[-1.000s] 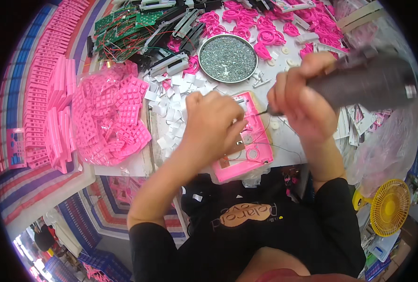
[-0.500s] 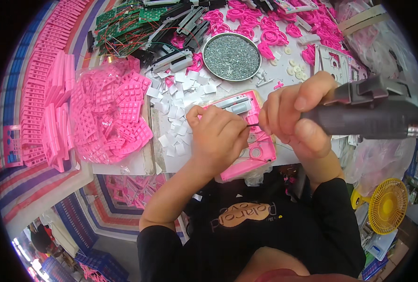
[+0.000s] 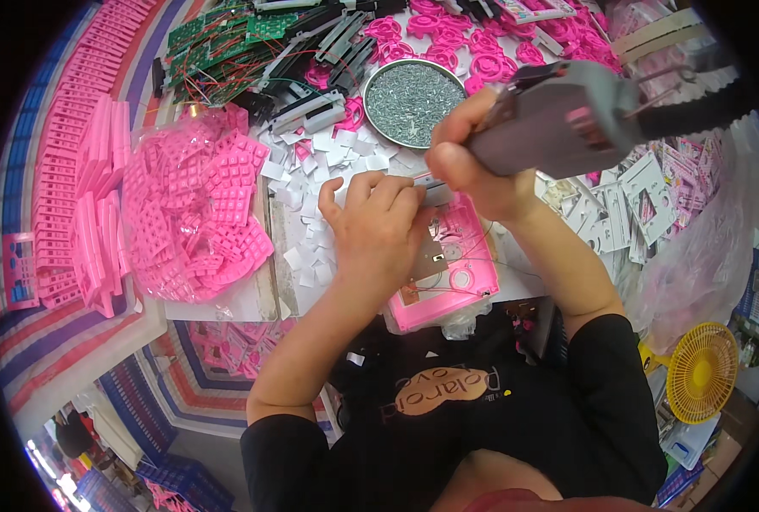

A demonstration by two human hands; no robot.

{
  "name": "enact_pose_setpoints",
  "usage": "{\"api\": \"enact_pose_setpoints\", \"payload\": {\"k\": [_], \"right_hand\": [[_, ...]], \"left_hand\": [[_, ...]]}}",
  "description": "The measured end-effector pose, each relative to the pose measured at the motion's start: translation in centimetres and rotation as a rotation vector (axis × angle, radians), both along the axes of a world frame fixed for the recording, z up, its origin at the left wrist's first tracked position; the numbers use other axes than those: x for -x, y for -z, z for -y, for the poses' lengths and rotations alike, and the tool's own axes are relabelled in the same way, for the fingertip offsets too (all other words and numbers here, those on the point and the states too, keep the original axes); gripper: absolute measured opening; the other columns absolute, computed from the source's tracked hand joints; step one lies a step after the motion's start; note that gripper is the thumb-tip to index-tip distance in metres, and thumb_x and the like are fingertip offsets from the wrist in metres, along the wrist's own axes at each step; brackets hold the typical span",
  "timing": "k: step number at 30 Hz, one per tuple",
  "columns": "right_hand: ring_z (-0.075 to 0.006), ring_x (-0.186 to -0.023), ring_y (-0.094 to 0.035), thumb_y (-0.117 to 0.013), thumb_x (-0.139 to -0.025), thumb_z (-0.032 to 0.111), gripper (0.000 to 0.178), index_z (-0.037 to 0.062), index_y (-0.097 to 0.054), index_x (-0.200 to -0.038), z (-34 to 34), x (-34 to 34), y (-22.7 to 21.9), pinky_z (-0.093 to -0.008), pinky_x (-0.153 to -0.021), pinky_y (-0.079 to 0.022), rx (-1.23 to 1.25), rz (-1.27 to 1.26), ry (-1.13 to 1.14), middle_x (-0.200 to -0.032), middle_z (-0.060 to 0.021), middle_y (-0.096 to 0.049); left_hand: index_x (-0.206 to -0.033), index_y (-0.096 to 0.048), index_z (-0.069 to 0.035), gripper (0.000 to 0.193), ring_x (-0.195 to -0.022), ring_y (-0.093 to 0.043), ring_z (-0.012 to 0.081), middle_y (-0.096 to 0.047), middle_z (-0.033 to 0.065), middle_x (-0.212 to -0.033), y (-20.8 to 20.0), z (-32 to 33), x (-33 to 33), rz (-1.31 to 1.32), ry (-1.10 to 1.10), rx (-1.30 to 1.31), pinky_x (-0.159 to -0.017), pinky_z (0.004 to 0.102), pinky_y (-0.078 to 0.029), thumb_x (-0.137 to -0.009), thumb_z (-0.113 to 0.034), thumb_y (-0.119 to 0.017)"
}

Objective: Assembling components of a toy piggy bank using a hot glue gun.

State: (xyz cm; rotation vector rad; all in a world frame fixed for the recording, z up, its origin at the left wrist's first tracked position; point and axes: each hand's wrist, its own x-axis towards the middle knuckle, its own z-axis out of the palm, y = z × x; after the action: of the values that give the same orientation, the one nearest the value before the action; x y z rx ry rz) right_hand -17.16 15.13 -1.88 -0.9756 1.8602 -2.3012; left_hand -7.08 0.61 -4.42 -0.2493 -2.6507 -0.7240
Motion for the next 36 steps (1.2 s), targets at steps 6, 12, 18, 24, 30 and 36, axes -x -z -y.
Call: {"api": "enact_pose_setpoints", "payload": {"k": [6,12,18,24,30,36], "right_hand": [[-0.0101,-0.071,-0.058,-0.074,-0.086,0.006,0.022,0.0054,-0.056,-0.099,-0.6,1.0,-1.2,-0.0252,-0.064,-0.047,-0.133,0.128,-0.119,-0.084,-0.0032,-0.061],[-0.0188,-0.107,-0.067,-0.073,-0.091,0.024,0.048,0.0057,-0.062,-0.134,-4.6,10.9,-2.2,-0.0350,-0.088,-0.054,-0.275,-0.094,-0.149,-0.117,-0.0127,-0.071],[-0.0280,-0.090,-0.074,-0.074,-0.087,0.042,0.035,0.0116,-0.078,-0.104,-13.8,20.2,1.1,-0.0408,-0.083,-0.057,-1.199,-0.216,0.665,-0.097,-0.0119,-0.077],[-0.0335,-0.088,-0.073,-0.066,-0.089,0.042,0.033,0.0121,-0.077,-0.098,-12.1,22.6,4.5,-0.0464,-0.078,-0.055,-1.395,-0.319,0.815,-0.092,-0.0131,-0.075],[-0.0162,-0.068,-0.063,-0.070,-0.090,0.022,0.020,0.0022,-0.072,-0.090,-13.6,7.1,-1.5,-0.0318,-0.062,-0.049,-0.756,0.103,0.085,-0.078,-0.0075,-0.067],[-0.0257,-0.081,-0.066,-0.072,-0.075,0.013,0.015,0.0076,-0.065,-0.087,-8.7,-3.3,-0.8,-0.0373,-0.070,-0.053,-0.925,-0.417,-0.363,-0.081,-0.0075,-0.064]], "left_hand": [[-0.101,-0.066,-0.007,0.030,-0.108,-0.060,0.0299,-0.065,0.0061,-0.108,-0.7,0.8,2.0,0.078,0.150,-0.107,-0.097,0.0471,-0.039,-0.078,-0.021,-0.079],[-0.112,-0.063,-0.001,0.033,-0.110,-0.062,0.0368,-0.065,0.0200,-0.124,-3.5,3.3,-0.5,0.079,0.166,-0.140,-0.090,0.0419,-0.050,-0.083,-0.011,-0.075],[-0.113,-0.060,0.001,0.038,-0.113,-0.061,0.0387,-0.060,0.0256,-0.125,-14.5,14.3,-15.0,0.557,0.029,-0.222,-0.096,0.0467,-0.049,-0.077,-0.004,-0.072],[-0.121,-0.062,-0.001,0.052,-0.122,-0.057,0.0384,-0.062,0.0199,-0.128,-14.9,13.1,-19.0,0.541,-0.187,0.222,-0.105,0.0455,-0.043,-0.074,-0.010,-0.081],[-0.121,-0.063,0.000,0.046,-0.112,-0.063,0.0374,-0.064,0.0207,-0.122,-5.3,7.6,-13.5,0.494,-0.049,-0.422,-0.095,0.0439,-0.051,-0.079,-0.008,-0.080],[-0.125,-0.059,-0.001,0.052,-0.123,-0.056,0.0416,-0.057,0.0206,-0.134,-1.0,0.5,-4.7,0.100,0.342,-0.281,-0.104,0.0483,-0.046,-0.078,-0.009,-0.079]]}}
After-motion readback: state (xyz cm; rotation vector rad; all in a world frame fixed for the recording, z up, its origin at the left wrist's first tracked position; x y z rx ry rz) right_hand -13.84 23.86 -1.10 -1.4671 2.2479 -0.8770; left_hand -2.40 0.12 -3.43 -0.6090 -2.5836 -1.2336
